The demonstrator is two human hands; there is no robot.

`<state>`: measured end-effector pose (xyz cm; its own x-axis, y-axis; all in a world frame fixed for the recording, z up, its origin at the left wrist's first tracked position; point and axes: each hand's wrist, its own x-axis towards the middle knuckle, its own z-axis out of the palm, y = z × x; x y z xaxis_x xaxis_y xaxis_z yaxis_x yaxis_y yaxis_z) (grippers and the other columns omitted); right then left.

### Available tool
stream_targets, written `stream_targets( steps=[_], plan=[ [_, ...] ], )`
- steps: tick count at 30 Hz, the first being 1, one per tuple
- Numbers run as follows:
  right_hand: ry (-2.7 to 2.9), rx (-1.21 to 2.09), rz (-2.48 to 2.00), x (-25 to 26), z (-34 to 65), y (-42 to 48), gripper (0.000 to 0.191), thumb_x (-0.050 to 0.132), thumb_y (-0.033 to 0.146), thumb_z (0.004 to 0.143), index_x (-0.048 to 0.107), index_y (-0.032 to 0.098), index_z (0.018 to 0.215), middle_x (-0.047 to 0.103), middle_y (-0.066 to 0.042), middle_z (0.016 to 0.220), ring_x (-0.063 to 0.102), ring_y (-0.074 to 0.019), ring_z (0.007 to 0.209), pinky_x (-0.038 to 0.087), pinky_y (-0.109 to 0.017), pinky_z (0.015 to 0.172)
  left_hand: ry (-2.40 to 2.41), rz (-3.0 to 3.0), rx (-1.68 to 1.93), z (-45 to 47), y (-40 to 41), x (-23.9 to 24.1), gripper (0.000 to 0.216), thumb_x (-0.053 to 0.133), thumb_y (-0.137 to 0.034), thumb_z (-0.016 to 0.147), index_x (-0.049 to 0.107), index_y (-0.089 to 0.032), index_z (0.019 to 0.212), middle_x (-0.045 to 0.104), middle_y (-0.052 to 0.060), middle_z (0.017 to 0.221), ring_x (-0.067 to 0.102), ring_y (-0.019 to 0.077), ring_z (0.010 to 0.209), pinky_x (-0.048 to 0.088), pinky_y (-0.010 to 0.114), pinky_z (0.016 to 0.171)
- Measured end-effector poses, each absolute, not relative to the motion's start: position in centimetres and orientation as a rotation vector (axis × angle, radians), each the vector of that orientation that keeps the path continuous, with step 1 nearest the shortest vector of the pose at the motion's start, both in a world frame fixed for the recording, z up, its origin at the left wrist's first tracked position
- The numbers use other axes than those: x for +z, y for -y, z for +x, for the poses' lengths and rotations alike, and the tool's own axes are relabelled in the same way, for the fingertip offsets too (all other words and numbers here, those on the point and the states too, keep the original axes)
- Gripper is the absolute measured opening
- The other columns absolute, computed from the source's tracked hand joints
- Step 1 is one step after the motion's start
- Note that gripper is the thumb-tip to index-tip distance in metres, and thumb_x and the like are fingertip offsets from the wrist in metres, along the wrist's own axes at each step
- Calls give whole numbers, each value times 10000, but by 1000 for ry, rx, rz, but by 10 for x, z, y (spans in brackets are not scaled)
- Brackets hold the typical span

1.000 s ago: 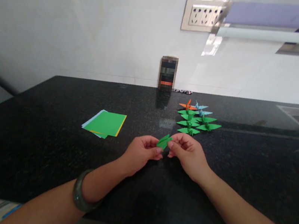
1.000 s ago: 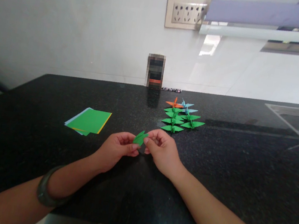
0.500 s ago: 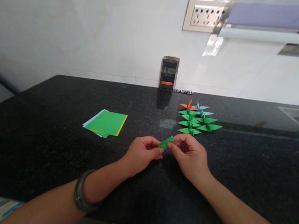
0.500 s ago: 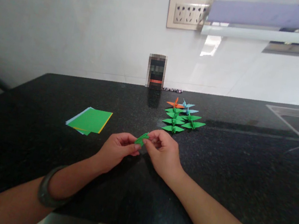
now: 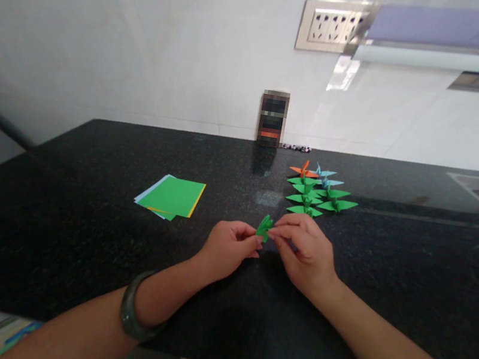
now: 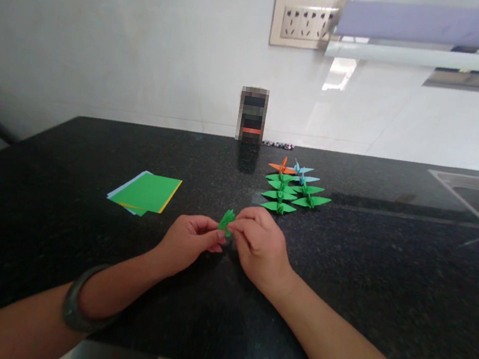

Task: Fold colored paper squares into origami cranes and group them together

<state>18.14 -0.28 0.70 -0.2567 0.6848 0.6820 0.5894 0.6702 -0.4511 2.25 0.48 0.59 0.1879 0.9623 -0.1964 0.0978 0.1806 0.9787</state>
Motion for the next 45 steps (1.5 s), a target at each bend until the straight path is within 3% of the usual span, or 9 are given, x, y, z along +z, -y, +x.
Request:
stream_targets(
  steps=[5,10,19,31,34,37,40,45],
  plan=[
    [2051,148,-851,6,181,5,147,487,118,815,607,199,839,635,-71,895,602,-153,835,509,-283,710,-1136,1082,934,21,-7,6,160,683,-266,633,654,-111,655,647,24,590,571,97,492,456,212,515],
    [2119,143,-792,7,182,4,147,480,82,816,590,178,827,683,-74,863,628,-140,806,517,-264,705,-1049,966,912,20,-8,3,219,713,-299,607,649,-98,669,649,30,613,571,87,493,456,211,522],
    [2270,21,-784,7,184,2,206,459,125,837,645,200,794,709,-69,914,655,-161,811,542,-294,702,-860,737,868,15,-12,4,143,648,-227,629,629,-86,645,634,37,561,567,94,472,462,218,516],
    [2348,61,-771,6,180,6,228,449,166,856,673,204,843,702,-69,956,656,-176,828,546,-321,707,-911,820,890,18,-10,0,285,724,-351,611,607,-94,640,593,4,563,539,76,512,468,224,556],
    [2250,189,-778,6,177,6,195,480,163,836,664,211,792,715,-53,871,658,-163,774,534,-304,699,-931,838,919,18,-10,-1,278,717,-350,619,604,-96,629,591,2,563,537,74,513,465,217,547],
    [1913,424,-1047,5,175,6,84,555,223,796,635,198,792,682,-30,707,619,-133,610,505,-257,582,-939,874,940,19,-9,0,269,707,-349,630,613,-98,649,590,-1,576,530,69,512,464,209,539],
    [1610,673,-1279,2,173,4,181,606,335,750,605,178,841,611,-9,636,534,-111,510,444,-229,466,-962,931,956,20,-8,0,285,697,-371,633,619,-102,684,588,-2,599,534,77,525,474,224,549],
    [1637,1030,-1215,2,169,1,181,587,327,740,570,166,658,526,22,548,450,-80,456,388,-198,411,-945,1043,989,20,-8,0,326,690,-351,640,569,-136,854,606,-17,629,544,84,532,457,218,540]
  ],
)
